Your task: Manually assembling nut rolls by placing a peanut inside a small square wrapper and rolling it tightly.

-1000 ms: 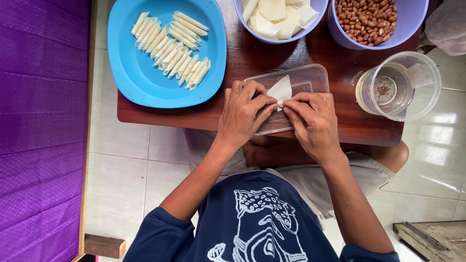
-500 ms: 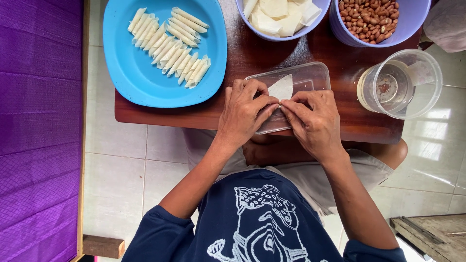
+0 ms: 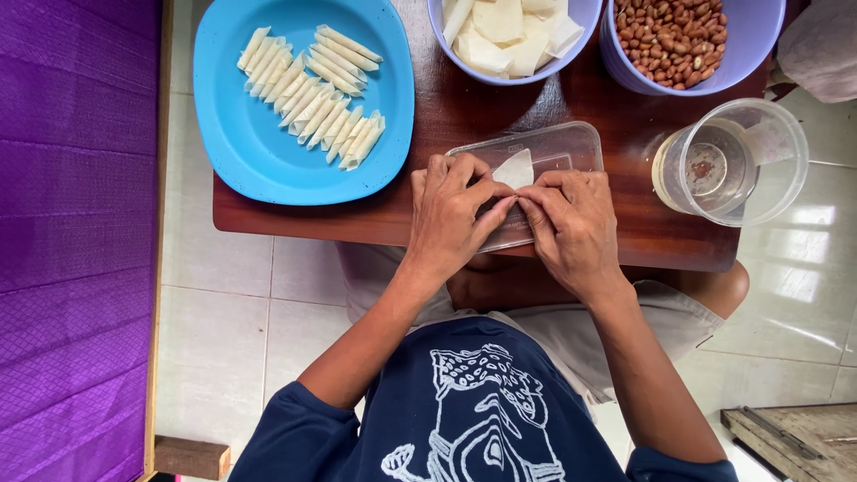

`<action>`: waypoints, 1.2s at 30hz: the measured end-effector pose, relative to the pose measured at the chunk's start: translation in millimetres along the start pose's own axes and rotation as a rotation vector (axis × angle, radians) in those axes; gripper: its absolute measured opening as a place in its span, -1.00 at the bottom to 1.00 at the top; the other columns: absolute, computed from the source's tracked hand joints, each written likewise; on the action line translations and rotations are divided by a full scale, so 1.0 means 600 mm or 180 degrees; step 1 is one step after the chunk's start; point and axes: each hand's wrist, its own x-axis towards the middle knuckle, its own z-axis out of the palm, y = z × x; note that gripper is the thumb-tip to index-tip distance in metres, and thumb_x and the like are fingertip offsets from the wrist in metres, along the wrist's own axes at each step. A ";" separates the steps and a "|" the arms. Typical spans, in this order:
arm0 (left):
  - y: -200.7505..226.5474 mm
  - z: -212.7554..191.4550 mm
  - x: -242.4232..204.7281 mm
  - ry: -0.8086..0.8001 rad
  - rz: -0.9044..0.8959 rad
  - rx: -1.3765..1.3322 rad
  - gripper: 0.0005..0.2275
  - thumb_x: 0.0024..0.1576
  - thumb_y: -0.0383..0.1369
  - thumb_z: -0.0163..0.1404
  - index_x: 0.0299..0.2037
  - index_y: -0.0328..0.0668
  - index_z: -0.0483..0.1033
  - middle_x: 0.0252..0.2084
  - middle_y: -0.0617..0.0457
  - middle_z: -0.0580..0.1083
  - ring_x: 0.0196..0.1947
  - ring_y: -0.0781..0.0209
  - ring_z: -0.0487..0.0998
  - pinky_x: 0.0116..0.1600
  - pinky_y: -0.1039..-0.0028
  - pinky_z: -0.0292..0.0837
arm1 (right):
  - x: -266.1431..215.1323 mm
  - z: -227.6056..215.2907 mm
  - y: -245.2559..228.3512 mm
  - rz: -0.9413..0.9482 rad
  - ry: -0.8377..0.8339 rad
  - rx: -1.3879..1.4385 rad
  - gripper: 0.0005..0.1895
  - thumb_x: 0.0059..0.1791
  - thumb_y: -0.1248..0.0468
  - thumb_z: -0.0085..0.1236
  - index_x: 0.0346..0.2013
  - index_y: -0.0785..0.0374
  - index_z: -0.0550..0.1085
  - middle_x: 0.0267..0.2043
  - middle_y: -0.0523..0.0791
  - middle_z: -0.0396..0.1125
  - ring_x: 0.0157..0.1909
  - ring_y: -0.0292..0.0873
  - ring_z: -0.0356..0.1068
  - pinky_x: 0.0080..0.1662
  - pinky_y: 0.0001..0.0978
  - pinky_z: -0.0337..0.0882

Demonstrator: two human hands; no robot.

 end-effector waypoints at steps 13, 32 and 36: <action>0.001 -0.005 -0.001 -0.0068 -0.0067 -0.0013 -0.82 0.16 -0.18 0.14 -0.07 0.15 0.55 -0.18 0.23 0.32 -0.03 0.14 0.34 0.03 0.24 0.17 | -0.005 0.001 0.004 -0.0127 0.0065 -0.0133 -0.97 0.09 0.32 0.28 -0.18 0.18 0.63 -0.17 -0.07 0.39 -0.09 0.02 0.36 -0.04 -0.16 0.42; 0.004 -0.006 0.009 -0.0104 0.0080 0.0094 -0.94 0.19 -0.22 0.12 -0.21 0.13 0.57 -0.22 0.22 0.29 -0.08 0.16 0.32 0.01 0.24 0.13 | -0.002 0.001 -0.003 -0.0195 0.0151 -0.0369 -0.96 0.12 0.31 0.23 -0.19 0.16 0.61 -0.23 -0.09 0.36 -0.18 -0.01 0.33 -0.11 -0.17 0.40; -0.002 0.002 0.013 -0.0082 0.0143 0.0160 -0.94 0.18 -0.23 0.12 -0.24 0.10 0.56 -0.23 0.22 0.30 -0.08 0.16 0.32 0.02 0.23 0.14 | 0.000 0.003 0.001 -0.0121 0.0122 -0.0347 -0.93 0.14 0.28 0.18 -0.17 0.16 0.60 -0.25 -0.09 0.35 -0.20 0.00 0.33 -0.12 -0.17 0.40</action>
